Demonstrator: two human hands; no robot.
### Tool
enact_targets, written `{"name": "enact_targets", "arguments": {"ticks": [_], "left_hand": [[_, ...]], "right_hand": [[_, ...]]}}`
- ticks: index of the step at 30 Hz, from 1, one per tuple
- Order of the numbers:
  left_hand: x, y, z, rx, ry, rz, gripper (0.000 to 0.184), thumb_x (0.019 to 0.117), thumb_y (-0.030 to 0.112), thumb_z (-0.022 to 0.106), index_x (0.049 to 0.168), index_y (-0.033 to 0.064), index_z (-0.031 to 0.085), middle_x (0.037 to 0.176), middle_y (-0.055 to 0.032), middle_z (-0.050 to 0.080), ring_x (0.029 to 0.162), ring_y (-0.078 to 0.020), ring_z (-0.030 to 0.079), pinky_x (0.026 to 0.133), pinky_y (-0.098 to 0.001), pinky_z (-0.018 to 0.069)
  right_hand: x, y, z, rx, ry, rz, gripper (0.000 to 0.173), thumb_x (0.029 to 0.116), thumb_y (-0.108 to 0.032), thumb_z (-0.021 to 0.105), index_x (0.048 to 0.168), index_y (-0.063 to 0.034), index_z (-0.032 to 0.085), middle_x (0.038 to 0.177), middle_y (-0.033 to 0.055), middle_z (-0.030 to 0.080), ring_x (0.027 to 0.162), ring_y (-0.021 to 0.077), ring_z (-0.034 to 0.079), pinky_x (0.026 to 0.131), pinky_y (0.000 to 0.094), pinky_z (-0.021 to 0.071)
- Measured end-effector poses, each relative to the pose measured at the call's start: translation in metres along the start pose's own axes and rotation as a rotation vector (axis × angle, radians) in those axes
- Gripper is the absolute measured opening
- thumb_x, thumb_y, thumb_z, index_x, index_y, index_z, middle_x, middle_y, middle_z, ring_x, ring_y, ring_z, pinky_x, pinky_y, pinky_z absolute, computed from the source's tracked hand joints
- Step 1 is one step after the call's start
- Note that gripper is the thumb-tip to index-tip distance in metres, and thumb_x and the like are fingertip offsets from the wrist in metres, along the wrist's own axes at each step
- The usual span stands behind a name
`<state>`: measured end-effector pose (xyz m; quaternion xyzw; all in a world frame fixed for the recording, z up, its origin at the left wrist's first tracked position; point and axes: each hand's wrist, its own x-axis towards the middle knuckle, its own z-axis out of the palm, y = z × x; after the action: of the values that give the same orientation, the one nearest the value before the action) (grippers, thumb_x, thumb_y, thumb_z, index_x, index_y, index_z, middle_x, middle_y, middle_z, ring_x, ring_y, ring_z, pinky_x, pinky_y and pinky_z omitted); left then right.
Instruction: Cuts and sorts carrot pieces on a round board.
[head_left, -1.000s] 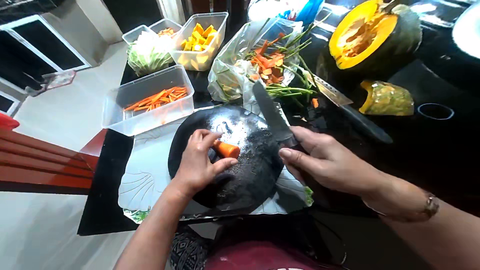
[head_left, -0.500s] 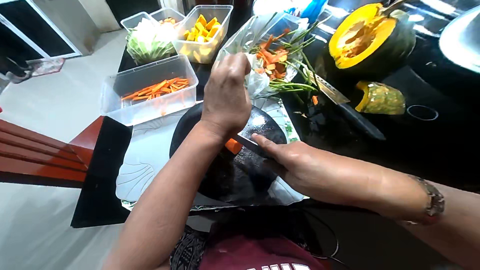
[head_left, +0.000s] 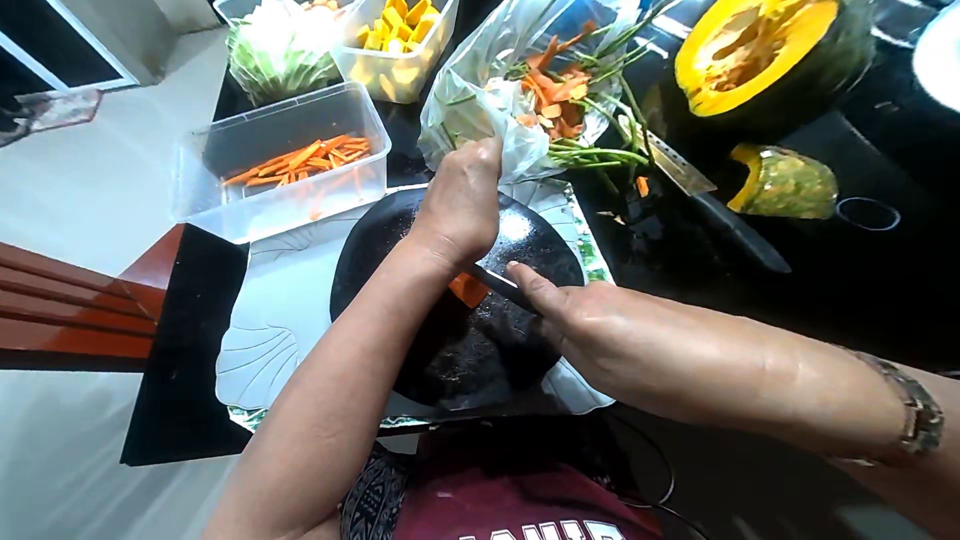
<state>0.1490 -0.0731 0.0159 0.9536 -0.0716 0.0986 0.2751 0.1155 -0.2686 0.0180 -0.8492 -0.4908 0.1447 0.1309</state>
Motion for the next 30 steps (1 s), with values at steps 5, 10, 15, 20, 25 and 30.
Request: {"name": "enact_targets", "arguments": {"ticks": [5, 10, 15, 20, 25, 30], "left_hand": [[-0.004, -0.006, 0.008, 0.008, -0.082, -0.023, 0.018, 0.0904, -0.014, 0.053, 0.103, -0.0078, 0.065, 0.104, -0.0213, 0.067, 0.103, -0.0332, 0.067, 0.092, -0.0450, 0.0530], [-0.005, -0.013, 0.013, 0.011, -0.110, -0.030, 0.020, 0.0890, -0.014, 0.054, 0.105, -0.0068, 0.065, 0.106, -0.0207, 0.065, 0.108, -0.0338, 0.064, 0.096, -0.0445, 0.0507], [-0.006, -0.018, 0.015, 0.024, -0.185, -0.042, 0.019, 0.0877, -0.012, 0.057, 0.105, -0.0073, 0.063, 0.109, -0.0218, 0.062, 0.113, -0.0370, 0.060, 0.099, -0.0465, 0.0482], [-0.014, -0.026, 0.020, -0.002, -0.131, -0.027, 0.020, 0.0882, -0.014, 0.053, 0.104, -0.0073, 0.063, 0.108, -0.0213, 0.062, 0.112, -0.0362, 0.061, 0.099, -0.0452, 0.0487], [-0.014, -0.024, 0.020, -0.044, -0.102, -0.079, 0.018, 0.0916, -0.012, 0.055, 0.107, -0.0084, 0.063, 0.112, -0.0238, 0.064, 0.114, -0.0380, 0.062, 0.101, -0.0485, 0.0499], [-0.013, -0.014, -0.003, -0.077, 0.047, -0.110, 0.028, 0.0899, -0.014, 0.052, 0.115, -0.0112, 0.064, 0.123, -0.0281, 0.062, 0.123, -0.0413, 0.059, 0.108, -0.0517, 0.0455]], "right_hand": [[0.003, 0.000, 0.009, -0.017, 0.024, -0.056, 0.054, 0.1008, -0.009, 0.048, 0.151, 0.0067, 0.038, 0.072, 0.0052, 0.058, 0.061, 0.0182, 0.062, 0.054, 0.0343, 0.0523], [0.009, -0.003, 0.007, 0.009, -0.088, 0.013, 0.035, 0.1024, -0.011, 0.049, 0.134, 0.0029, 0.049, 0.071, 0.0030, 0.056, 0.061, 0.0167, 0.062, 0.054, 0.0329, 0.0513], [0.019, -0.011, -0.001, -0.040, -0.311, 0.159, 0.008, 0.1058, -0.015, 0.049, 0.104, -0.0070, 0.048, 0.074, 0.0031, 0.053, 0.066, 0.0186, 0.063, 0.057, 0.0340, 0.0513], [0.031, -0.017, -0.004, -0.014, -0.424, 0.201, 0.010, 0.1080, -0.016, 0.046, 0.109, -0.0060, 0.049, 0.079, 0.0064, 0.055, 0.072, 0.0224, 0.064, 0.063, 0.0379, 0.0526], [0.039, -0.021, -0.008, 0.028, -0.468, 0.279, 0.014, 0.1079, -0.013, 0.046, 0.117, -0.0023, 0.047, 0.090, 0.0136, 0.058, 0.083, 0.0288, 0.065, 0.073, 0.0451, 0.0536], [0.036, -0.024, -0.010, 0.071, -0.416, 0.252, 0.020, 0.1083, -0.012, 0.046, 0.122, 0.0023, 0.045, 0.096, 0.0181, 0.057, 0.086, 0.0316, 0.063, 0.077, 0.0470, 0.0517]]}}
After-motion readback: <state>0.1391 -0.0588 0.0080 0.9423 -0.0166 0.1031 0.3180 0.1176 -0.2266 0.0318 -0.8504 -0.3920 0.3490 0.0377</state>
